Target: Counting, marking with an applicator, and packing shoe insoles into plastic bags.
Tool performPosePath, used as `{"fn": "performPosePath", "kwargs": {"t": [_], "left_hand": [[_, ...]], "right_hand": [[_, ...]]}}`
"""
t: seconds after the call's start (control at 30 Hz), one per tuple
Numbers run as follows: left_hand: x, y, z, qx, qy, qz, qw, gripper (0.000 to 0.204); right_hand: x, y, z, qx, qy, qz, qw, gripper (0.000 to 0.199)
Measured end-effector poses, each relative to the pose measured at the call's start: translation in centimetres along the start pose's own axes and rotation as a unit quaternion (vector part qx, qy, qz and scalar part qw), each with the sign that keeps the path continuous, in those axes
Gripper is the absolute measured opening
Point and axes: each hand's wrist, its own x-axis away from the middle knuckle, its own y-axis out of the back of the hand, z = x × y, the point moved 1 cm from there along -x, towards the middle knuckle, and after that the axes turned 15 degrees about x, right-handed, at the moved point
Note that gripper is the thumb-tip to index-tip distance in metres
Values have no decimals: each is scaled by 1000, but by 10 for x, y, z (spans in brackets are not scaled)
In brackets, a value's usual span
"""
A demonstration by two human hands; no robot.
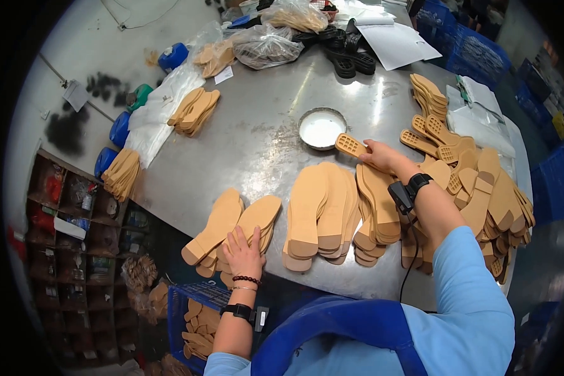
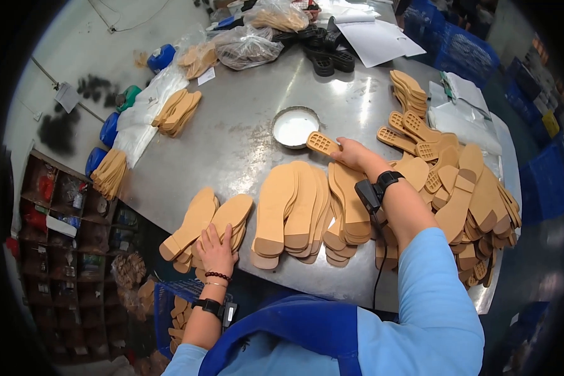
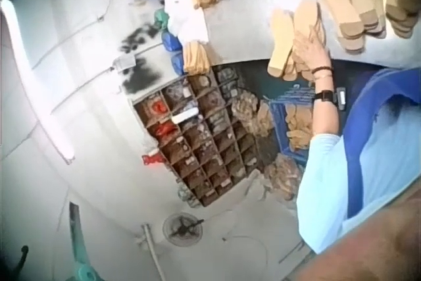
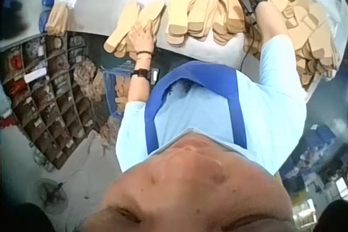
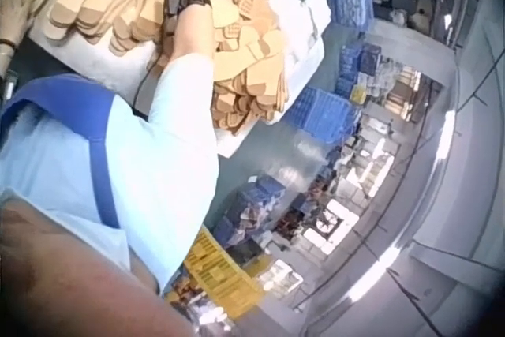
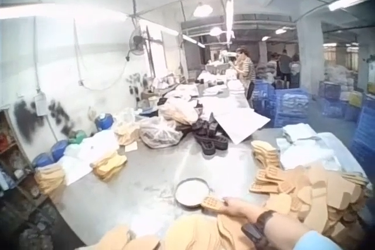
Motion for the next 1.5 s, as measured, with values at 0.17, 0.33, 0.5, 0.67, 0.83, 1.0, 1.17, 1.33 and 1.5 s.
{"fn": "performPosePath", "kwargs": {"t": [0.17, 0.33, 0.5, 0.67, 0.83, 1.0, 1.17, 1.33, 1.5], "left_hand": [[-11, 2, -2, -9, 4, -7, 1000, 95], [-21, 24, -2, 18, 11, 33, 999, 94], [-35, 28, 1, 550, 9, 57, 833, 81], [-64, -4, -42, 855, 264, 197, 400, 76], [-67, -16, -54, 841, 161, 248, 454, 79], [-67, -13, -52, 831, 171, 246, 469, 78], [-66, -23, -45, 805, 133, 260, 516, 73], [-73, -15, -54, 855, 83, 315, 403, 66], [-73, -3, -56, 846, 82, 308, 427, 65]], "right_hand": [[11, 34, 7, 161, 7, 3, 987, 35], [76, 87, 21, 87, 81, -43, 992, 23], [154, 70, 104, -95, 302, -421, 850, 27], [155, -86, 128, -4, 413, -199, 889, 37], [191, -104, 133, -72, 275, -181, 941, 43], [230, -90, 131, -159, 249, -115, 949, 55], [224, -105, 148, 1, 282, -128, 951, 76], [218, -113, 165, 13, 238, -182, 954, 74], [227, -82, 144, -103, 239, -154, 953, 61]]}}
